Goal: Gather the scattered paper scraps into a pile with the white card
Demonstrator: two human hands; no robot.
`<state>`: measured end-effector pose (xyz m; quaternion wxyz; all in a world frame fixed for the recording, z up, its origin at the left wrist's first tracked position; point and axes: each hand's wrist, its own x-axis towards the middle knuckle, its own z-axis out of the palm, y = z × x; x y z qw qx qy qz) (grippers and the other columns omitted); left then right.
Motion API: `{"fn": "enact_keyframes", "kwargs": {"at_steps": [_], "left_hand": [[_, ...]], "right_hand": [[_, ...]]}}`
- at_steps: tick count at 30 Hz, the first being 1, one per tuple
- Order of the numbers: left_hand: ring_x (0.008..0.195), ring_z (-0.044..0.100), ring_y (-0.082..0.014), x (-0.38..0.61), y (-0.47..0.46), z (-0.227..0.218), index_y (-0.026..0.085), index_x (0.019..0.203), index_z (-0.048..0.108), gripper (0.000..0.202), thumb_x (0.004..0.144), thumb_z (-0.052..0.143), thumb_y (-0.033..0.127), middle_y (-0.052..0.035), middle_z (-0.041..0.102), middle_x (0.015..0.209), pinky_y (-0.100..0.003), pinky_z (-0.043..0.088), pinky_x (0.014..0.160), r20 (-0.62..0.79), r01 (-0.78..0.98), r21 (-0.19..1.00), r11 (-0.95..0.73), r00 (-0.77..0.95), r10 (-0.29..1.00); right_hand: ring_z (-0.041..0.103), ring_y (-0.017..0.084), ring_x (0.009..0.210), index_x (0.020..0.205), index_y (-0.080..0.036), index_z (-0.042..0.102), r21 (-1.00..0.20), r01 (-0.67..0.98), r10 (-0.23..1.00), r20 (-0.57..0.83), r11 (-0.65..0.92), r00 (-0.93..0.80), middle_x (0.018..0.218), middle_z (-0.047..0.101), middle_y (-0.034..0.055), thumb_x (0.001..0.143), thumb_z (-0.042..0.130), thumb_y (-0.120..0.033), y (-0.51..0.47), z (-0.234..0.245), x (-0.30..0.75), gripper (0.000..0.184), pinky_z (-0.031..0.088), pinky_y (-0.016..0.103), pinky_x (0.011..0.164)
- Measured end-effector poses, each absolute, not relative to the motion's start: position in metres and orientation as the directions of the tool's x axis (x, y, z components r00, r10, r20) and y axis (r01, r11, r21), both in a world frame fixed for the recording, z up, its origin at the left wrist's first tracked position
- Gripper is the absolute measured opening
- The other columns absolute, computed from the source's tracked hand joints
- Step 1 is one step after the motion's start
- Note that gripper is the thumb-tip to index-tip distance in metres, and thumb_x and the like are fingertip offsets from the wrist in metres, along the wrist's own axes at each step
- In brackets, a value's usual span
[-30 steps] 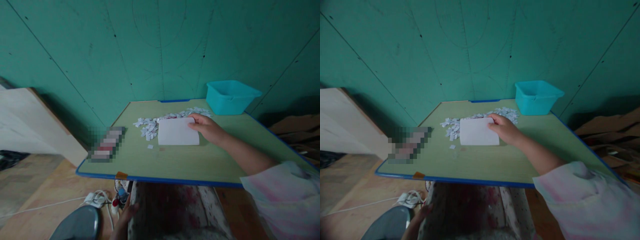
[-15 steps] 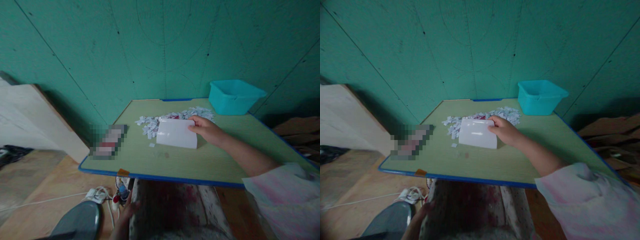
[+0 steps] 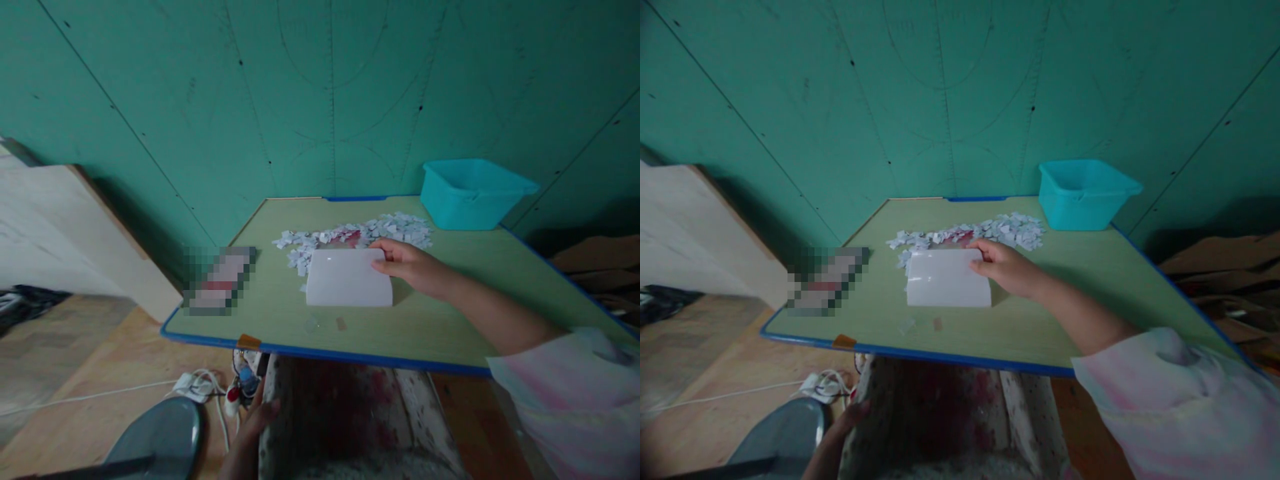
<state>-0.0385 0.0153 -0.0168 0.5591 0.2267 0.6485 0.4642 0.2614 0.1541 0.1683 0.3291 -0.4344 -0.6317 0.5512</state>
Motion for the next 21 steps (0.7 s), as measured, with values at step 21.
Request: {"fn": "enact_keyframes", "kwargs": {"at_steps": [21], "left_hand": [[0.083,0.062,-0.0277,-0.033,0.016,-0.037,0.029,0.057,0.059,0.026,0.037,0.077,0.031,-0.0009,0.072,0.070,-0.033,0.050,0.071,-0.466,-0.243,0.879,0.411,-0.247,0.850]], "right_hand": [[0.046,0.010,0.055,0.083,-0.019,0.048,-0.822,0.567,0.949,-0.129,0.060,-0.288,0.068,0.055,-0.0004,0.072,0.054,-0.022,0.170,0.177,0.295,0.013,0.031,0.023,0.049]]}}
